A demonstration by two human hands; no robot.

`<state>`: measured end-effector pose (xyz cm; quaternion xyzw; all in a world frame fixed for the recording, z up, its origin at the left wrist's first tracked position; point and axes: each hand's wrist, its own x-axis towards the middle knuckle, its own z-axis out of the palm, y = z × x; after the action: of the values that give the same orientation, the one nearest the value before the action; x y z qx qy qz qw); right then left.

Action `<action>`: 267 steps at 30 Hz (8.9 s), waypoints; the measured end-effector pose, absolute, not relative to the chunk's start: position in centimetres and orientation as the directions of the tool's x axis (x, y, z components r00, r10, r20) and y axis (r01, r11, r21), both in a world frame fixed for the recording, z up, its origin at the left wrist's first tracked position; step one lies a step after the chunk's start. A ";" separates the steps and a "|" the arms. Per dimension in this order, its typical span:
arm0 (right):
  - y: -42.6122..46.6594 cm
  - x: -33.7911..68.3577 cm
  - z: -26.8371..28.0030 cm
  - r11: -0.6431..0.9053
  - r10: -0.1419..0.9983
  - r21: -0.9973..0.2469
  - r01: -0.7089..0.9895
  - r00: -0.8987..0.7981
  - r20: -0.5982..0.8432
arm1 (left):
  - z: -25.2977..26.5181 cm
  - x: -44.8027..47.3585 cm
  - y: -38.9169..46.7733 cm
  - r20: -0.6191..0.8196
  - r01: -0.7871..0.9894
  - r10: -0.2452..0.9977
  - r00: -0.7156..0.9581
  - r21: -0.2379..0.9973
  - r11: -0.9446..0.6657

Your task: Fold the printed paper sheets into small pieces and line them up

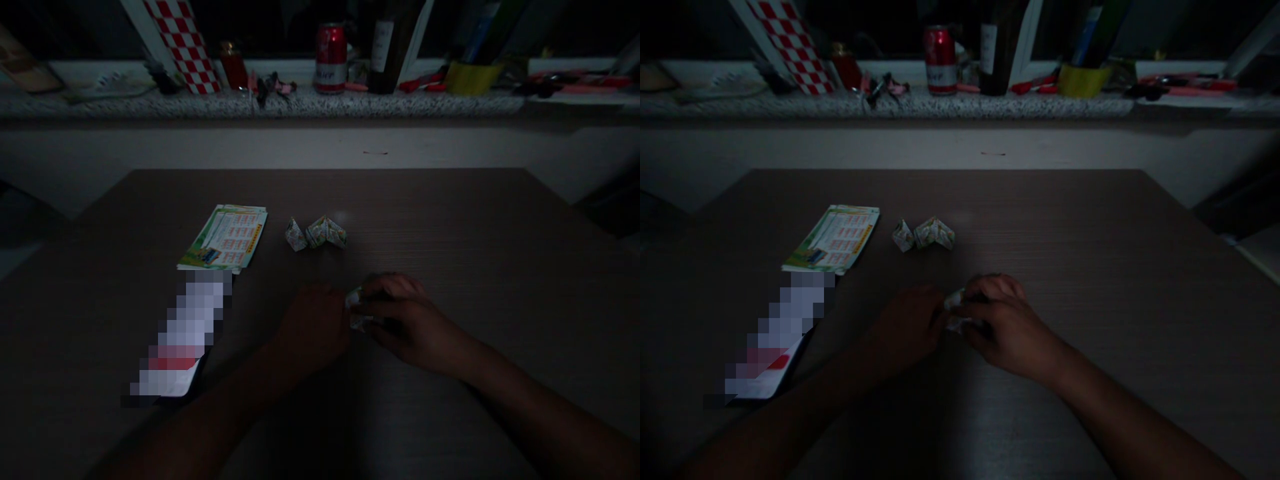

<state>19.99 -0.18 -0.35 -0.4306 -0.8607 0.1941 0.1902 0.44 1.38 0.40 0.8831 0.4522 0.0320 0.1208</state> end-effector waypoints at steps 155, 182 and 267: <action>-0.2 20.5 1.6 0.742 0.655 -0.501 0.445 -0.319 0.685 | 2.3 -3.5 2.1 0.594 0.631 0.627 0.505 0.241 -0.737; 0.8 20.2 0.0 0.543 0.840 -0.665 0.513 -0.317 0.441 | 2.0 -3.6 2.3 0.434 0.750 0.786 0.441 0.303 -0.588; 1.1 20.0 -1.5 0.599 0.787 -0.585 0.547 -0.537 0.303 | -1.0 -0.6 1.5 0.101 0.681 0.809 0.580 0.484 -0.549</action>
<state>19.98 1.12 -1.52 -0.3924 -0.8498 0.2158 0.2781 -0.56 1.51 -1.04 0.8657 0.4303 0.1583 0.2008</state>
